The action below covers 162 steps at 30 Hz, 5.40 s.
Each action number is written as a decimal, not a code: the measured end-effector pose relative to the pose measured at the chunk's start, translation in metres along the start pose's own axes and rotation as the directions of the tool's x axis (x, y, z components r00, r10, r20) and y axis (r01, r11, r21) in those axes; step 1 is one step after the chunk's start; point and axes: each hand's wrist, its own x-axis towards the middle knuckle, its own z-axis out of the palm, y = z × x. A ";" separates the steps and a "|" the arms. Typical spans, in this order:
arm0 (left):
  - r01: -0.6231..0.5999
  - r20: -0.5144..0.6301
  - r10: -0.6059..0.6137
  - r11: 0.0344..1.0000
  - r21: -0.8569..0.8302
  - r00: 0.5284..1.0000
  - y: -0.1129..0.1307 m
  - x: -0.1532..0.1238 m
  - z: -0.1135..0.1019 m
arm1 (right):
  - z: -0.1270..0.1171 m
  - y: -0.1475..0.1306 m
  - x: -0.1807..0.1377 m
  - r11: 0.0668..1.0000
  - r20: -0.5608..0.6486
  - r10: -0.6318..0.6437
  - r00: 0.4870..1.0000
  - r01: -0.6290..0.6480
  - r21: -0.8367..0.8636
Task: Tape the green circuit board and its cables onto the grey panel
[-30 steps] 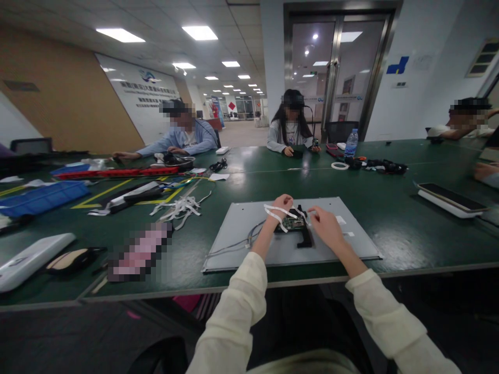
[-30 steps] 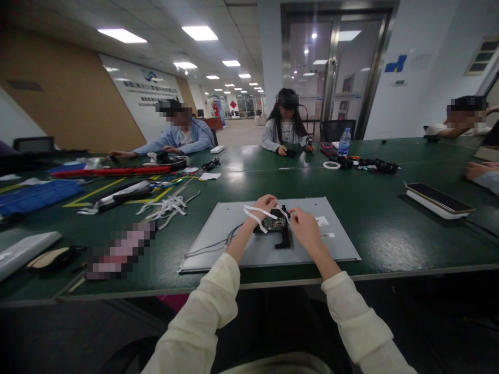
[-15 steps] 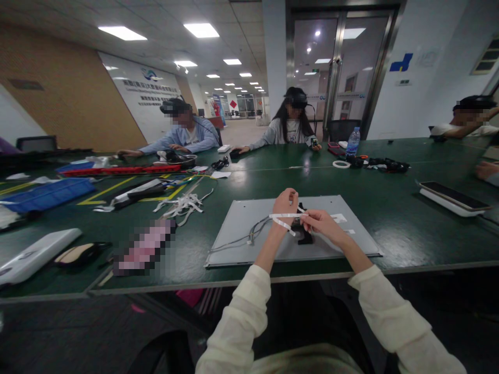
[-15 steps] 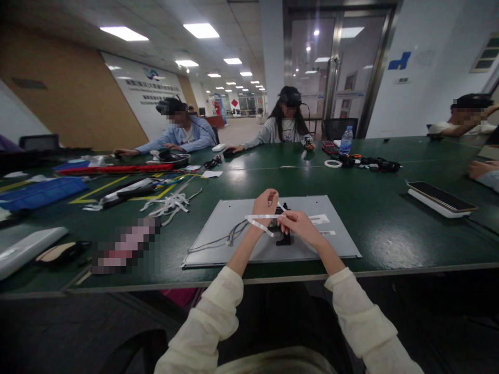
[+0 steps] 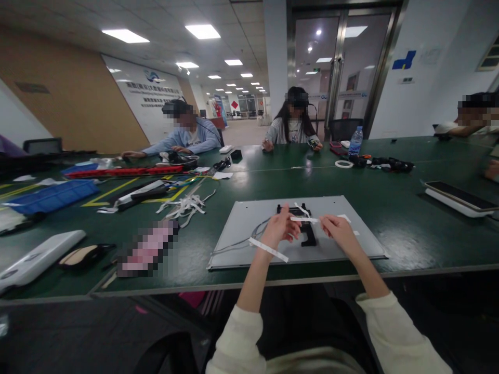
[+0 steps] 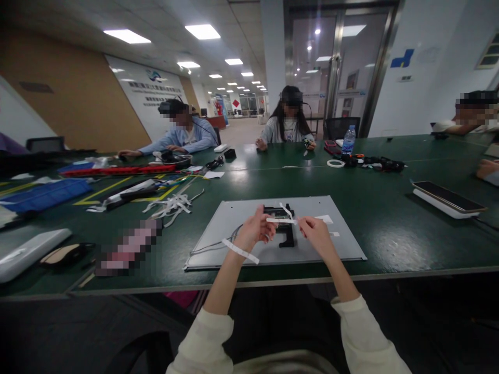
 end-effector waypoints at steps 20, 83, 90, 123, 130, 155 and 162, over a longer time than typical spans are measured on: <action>0.043 -0.302 0.271 0.675 0.736 0.914 -0.028 -0.010 0.036 | 0.011 -0.003 -0.021 0.704 -0.157 -0.032 0.987 -0.089 -0.705; -0.135 -0.375 0.316 0.890 0.435 0.872 -0.046 -0.017 0.007 | 0.070 -0.055 -0.103 0.981 0.130 -0.027 0.991 0.051 -0.186; -0.091 -0.378 0.293 0.879 0.469 0.878 -0.043 -0.019 0.009 | 0.072 -0.060 -0.102 0.963 0.103 -0.066 0.992 0.091 -0.253; -0.118 -0.354 0.340 0.846 0.521 0.871 -0.048 -0.019 0.009 | 0.070 -0.057 -0.104 0.918 0.165 -0.080 0.983 0.009 0.396; -0.109 -0.359 0.329 0.850 0.515 0.874 -0.048 -0.020 0.006 | 0.067 -0.066 -0.105 0.868 -0.053 -0.028 0.998 0.050 0.494; 0.031 -0.398 0.582 0.538 0.843 0.709 -0.067 -0.066 -0.050 | 0.147 -0.040 -0.003 0.984 0.047 -0.176 0.983 0.176 0.009; -0.029 -0.410 0.606 0.582 0.812 0.681 -0.067 -0.066 -0.051 | 0.149 -0.047 -0.002 0.970 0.001 -0.218 0.976 0.216 0.110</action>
